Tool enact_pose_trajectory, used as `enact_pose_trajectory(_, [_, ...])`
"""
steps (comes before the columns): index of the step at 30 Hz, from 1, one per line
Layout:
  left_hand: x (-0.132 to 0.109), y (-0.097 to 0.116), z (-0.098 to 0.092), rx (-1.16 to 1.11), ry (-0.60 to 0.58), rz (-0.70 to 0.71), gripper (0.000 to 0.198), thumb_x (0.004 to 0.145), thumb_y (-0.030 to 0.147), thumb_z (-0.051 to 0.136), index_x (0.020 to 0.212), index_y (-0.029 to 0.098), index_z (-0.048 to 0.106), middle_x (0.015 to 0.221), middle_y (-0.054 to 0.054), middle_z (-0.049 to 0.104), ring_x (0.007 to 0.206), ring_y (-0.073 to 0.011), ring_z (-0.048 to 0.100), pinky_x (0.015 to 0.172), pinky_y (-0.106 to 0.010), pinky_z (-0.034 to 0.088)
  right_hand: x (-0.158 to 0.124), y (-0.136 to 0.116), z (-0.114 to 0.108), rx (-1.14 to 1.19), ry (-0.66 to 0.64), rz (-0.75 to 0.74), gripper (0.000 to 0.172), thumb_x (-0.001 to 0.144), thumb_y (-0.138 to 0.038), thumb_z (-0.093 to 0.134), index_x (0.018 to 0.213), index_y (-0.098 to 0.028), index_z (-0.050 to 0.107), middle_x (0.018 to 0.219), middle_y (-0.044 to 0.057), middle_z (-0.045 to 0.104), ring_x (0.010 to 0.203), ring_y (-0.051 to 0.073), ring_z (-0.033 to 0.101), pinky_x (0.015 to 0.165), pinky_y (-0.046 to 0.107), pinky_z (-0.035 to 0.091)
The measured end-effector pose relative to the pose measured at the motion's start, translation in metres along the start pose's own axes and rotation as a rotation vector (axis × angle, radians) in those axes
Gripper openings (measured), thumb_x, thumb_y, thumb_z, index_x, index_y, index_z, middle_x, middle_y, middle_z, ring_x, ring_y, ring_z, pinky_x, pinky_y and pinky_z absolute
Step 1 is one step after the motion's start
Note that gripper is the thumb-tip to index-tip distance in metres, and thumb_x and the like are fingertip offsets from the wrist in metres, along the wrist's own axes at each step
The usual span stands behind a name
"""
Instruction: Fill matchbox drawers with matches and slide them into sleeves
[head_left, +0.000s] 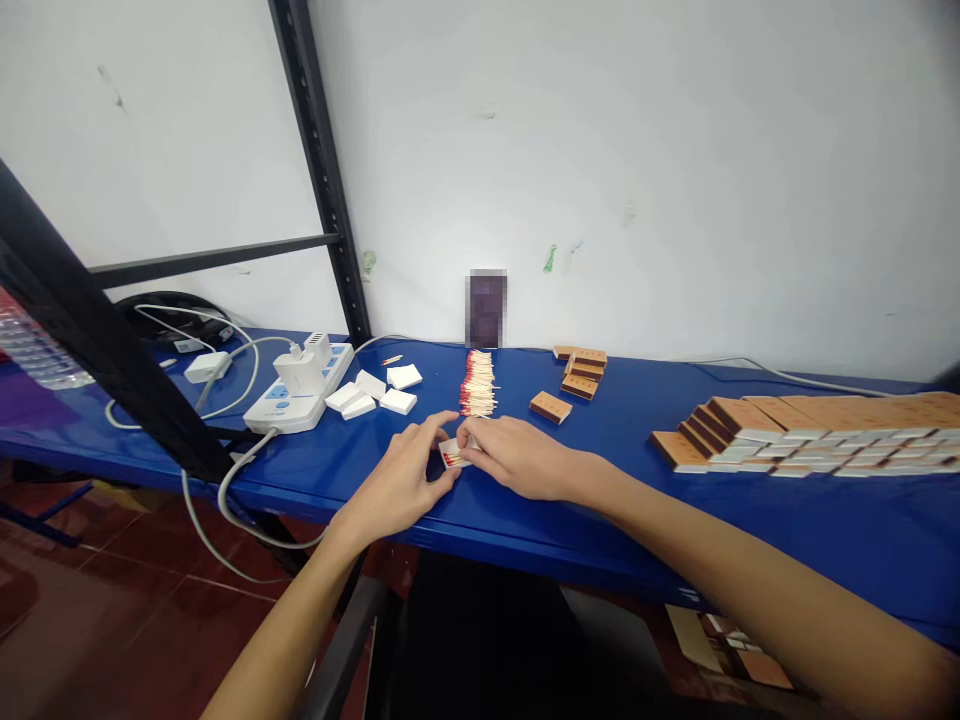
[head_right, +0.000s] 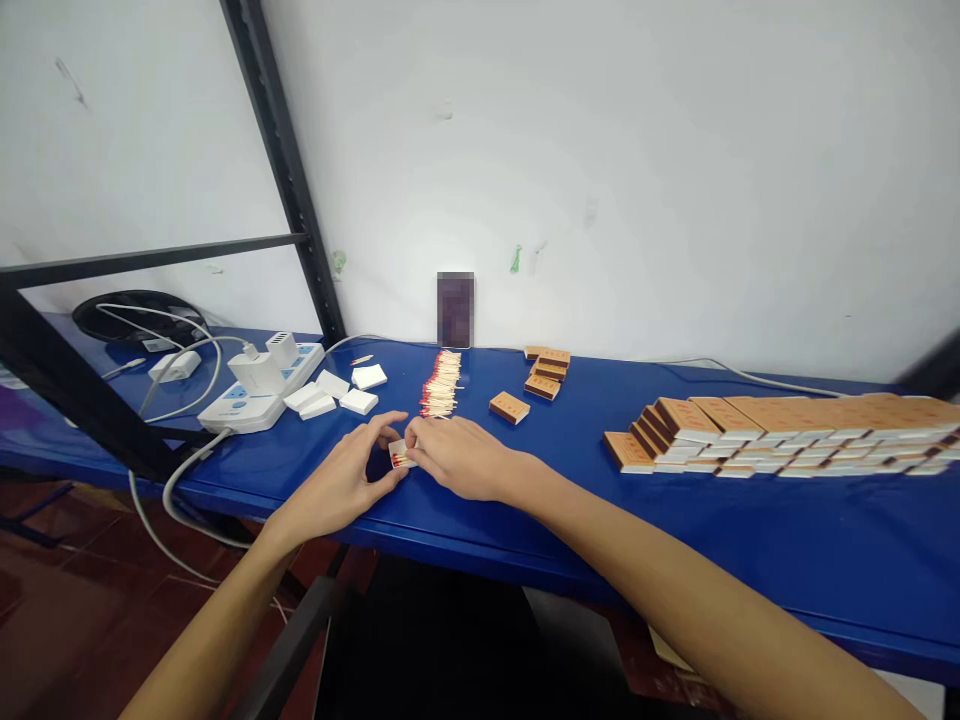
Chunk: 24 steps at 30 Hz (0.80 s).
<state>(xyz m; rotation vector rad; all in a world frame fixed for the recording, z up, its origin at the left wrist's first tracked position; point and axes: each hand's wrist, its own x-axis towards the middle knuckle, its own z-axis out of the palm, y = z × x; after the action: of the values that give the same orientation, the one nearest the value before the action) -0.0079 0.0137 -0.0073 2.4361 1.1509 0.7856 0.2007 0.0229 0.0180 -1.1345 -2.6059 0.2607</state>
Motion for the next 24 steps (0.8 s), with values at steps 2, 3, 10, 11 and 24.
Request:
enact_pose_trajectory(2, [0.000, 0.000, 0.000, 0.003, -0.005, 0.009, 0.055, 0.090, 0.029, 0.055, 0.141, 0.030, 0.033, 0.114, -0.004, 0.061, 0.108, -0.0241, 0.054, 0.099, -0.042, 0.039, 0.001, -0.001, 0.001, 0.031, 0.027, 0.012, 0.017, 0.100, -0.032, 0.038, 0.102, -0.020, 0.050, 0.096, 0.005, 0.066, 0.082, 0.019, 0.060, 0.069, 0.028, 0.037])
enact_pose_trajectory(3, [0.000, 0.000, 0.000, 0.008, -0.010, 0.001, 0.056, 0.090, 0.030, 0.055, 0.142, 0.031, 0.033, 0.114, -0.004, 0.061, 0.107, -0.0243, 0.054, 0.099, -0.042, 0.039, 0.002, 0.001, 0.002, 0.035, 0.056, 0.037, 0.017, 0.100, -0.031, 0.038, 0.103, -0.020, 0.050, 0.098, 0.006, 0.066, 0.084, 0.019, 0.060, 0.070, 0.028, 0.038])
enact_pose_trajectory(10, [0.000, 0.001, -0.002, 0.020, -0.031, -0.027, 0.055, 0.091, 0.030, 0.055, 0.142, 0.034, 0.036, 0.114, -0.004, 0.059, 0.110, -0.0244, 0.053, 0.099, -0.043, 0.039, 0.008, 0.027, 0.009, -0.208, 0.070, 0.304, 0.016, 0.098, -0.030, 0.041, 0.101, -0.018, 0.051, 0.101, 0.010, 0.067, 0.088, 0.024, 0.064, 0.068, 0.030, 0.037])
enact_pose_trajectory(11, [0.000, 0.001, -0.002, 0.021, -0.032, -0.025, 0.054, 0.091, 0.030, 0.055, 0.141, 0.034, 0.036, 0.114, -0.004, 0.059, 0.109, -0.0243, 0.053, 0.099, -0.043, 0.038, 0.008, 0.029, 0.009, -0.241, 0.046, 0.311, 0.018, 0.099, -0.030, 0.039, 0.100, -0.018, 0.052, 0.101, 0.010, 0.068, 0.088, 0.025, 0.064, 0.068, 0.030, 0.037])
enact_pose_trajectory(24, [-0.001, 0.002, -0.003, 0.017, -0.034, -0.048, 0.060, 0.090, 0.031, 0.056, 0.145, 0.038, 0.031, 0.112, -0.003, 0.059, 0.105, -0.0243, 0.054, 0.098, -0.044, 0.039, 0.013, 0.042, 0.013, -0.208, 0.047, 0.327, 0.020, 0.100, -0.032, 0.035, 0.100, -0.020, 0.050, 0.100, 0.009, 0.068, 0.089, 0.023, 0.064, 0.065, 0.029, 0.034])
